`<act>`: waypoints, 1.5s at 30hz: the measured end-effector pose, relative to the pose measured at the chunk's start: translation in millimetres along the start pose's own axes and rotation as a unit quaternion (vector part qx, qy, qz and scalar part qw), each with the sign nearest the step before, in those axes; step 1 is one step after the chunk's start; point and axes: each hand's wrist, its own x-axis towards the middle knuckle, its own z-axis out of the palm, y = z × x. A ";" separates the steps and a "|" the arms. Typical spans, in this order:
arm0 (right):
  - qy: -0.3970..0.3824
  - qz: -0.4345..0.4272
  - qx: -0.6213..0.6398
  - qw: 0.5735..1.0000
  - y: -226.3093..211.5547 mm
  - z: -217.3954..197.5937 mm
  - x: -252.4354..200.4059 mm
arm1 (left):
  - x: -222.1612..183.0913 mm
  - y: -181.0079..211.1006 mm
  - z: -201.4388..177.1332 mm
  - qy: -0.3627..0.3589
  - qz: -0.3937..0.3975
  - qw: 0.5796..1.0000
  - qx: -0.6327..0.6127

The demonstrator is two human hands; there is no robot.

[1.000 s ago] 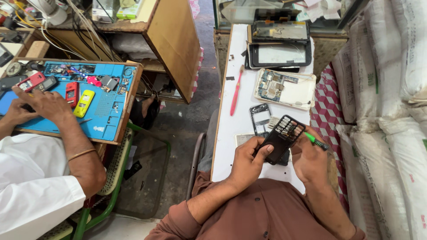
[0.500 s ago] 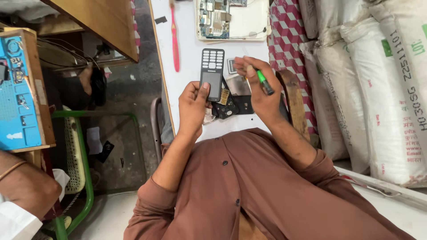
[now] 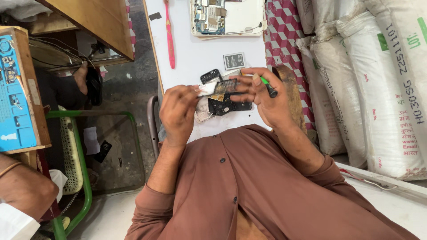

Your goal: The person disassembles a mobile phone using a screwdriver. They remove the back cover, battery, and internal components, placing them on the table.

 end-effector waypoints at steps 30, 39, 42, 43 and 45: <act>0.184 -0.157 -0.083 0.967 11.9 -56.8 -23.1 | -7.8 -11.7 17.0 -0.209 -0.054 0.971 0.107; 0.169 -0.163 -0.066 0.970 21.1 -51.7 -21.9 | 3.0 -9.3 31.0 -0.241 -0.070 0.960 0.125; 0.173 -0.155 -0.067 0.970 25.1 -47.7 -21.2 | 4.9 -10.1 32.9 -0.246 -0.080 0.959 0.118; 0.175 -0.151 -0.066 0.971 25.9 -46.6 -20.8 | 5.3 -10.5 33.4 -0.240 -0.081 0.961 0.113; 0.155 -0.145 -0.019 0.977 27.0 -44.3 -20.5 | 6.2 -11.5 34.5 -0.237 -0.087 0.963 0.094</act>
